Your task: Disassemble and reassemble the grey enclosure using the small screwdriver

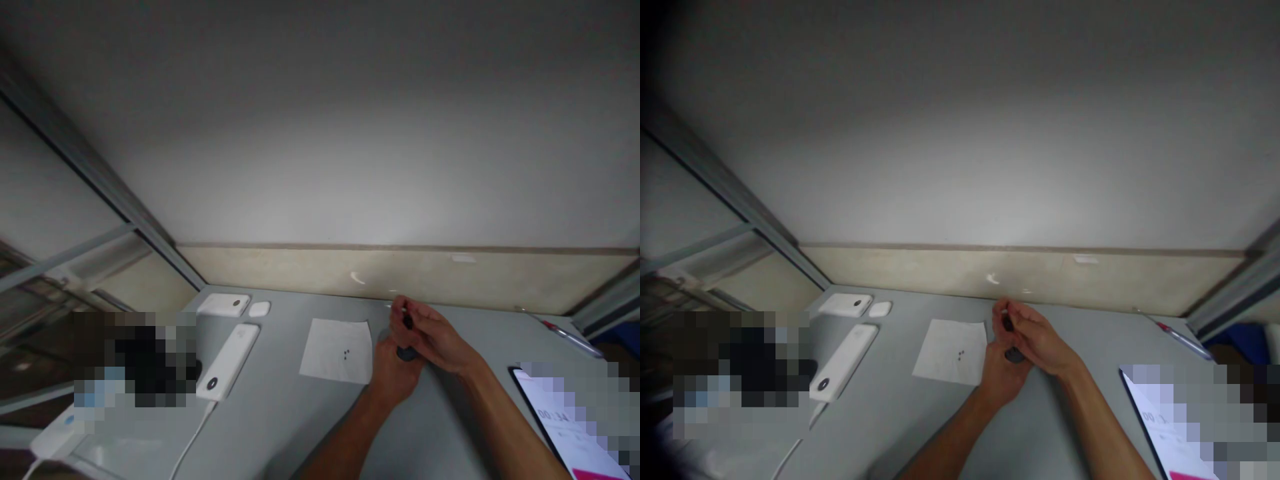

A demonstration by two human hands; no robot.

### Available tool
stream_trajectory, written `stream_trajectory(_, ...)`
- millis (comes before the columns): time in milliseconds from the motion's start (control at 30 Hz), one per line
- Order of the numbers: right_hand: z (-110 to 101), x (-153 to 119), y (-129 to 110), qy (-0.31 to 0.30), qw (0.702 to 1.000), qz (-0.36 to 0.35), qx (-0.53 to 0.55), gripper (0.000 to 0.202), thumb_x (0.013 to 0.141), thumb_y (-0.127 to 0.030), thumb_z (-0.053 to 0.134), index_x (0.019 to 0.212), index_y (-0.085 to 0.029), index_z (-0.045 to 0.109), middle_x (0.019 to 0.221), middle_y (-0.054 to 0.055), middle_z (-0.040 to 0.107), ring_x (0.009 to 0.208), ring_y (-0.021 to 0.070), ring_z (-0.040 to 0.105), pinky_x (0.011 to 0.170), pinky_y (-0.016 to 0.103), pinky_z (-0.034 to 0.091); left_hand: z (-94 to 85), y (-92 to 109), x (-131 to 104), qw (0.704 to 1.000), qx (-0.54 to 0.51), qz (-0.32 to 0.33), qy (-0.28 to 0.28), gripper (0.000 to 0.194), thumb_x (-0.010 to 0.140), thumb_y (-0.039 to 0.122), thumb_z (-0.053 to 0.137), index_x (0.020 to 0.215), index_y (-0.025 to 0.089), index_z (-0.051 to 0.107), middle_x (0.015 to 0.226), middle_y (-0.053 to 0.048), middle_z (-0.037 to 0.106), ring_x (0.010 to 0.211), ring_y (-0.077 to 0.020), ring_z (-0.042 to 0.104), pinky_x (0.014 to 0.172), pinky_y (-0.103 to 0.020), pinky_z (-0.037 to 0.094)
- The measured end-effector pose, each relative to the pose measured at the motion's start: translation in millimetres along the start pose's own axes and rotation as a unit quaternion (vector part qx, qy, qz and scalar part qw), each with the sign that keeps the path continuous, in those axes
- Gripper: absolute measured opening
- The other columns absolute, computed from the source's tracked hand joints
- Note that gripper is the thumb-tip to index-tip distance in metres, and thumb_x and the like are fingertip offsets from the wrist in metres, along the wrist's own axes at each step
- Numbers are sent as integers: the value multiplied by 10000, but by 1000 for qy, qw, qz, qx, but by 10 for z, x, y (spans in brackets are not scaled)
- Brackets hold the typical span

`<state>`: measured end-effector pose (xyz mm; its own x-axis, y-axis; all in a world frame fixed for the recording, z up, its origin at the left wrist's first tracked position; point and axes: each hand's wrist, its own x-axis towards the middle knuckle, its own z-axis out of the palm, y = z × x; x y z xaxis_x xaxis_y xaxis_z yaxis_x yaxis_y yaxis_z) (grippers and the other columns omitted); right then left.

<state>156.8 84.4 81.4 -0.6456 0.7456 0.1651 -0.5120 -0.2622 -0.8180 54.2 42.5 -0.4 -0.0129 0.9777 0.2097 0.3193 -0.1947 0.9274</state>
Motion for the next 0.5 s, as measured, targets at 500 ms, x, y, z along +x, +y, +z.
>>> stream_trajectory(500, 72, 34, -22, 12, 999, -25, 21, 358, 845, -555, 784, 937, -234, 656, 690, -44, 457, 552, 96, 308, 525, 228, 280, -2, -1, -3, 1000, -26, 13, 3, 305, 799, 214, 762, 1098, 215, 704, 1019, -39, 777, 909, -229, 728, 819, -306, 574)
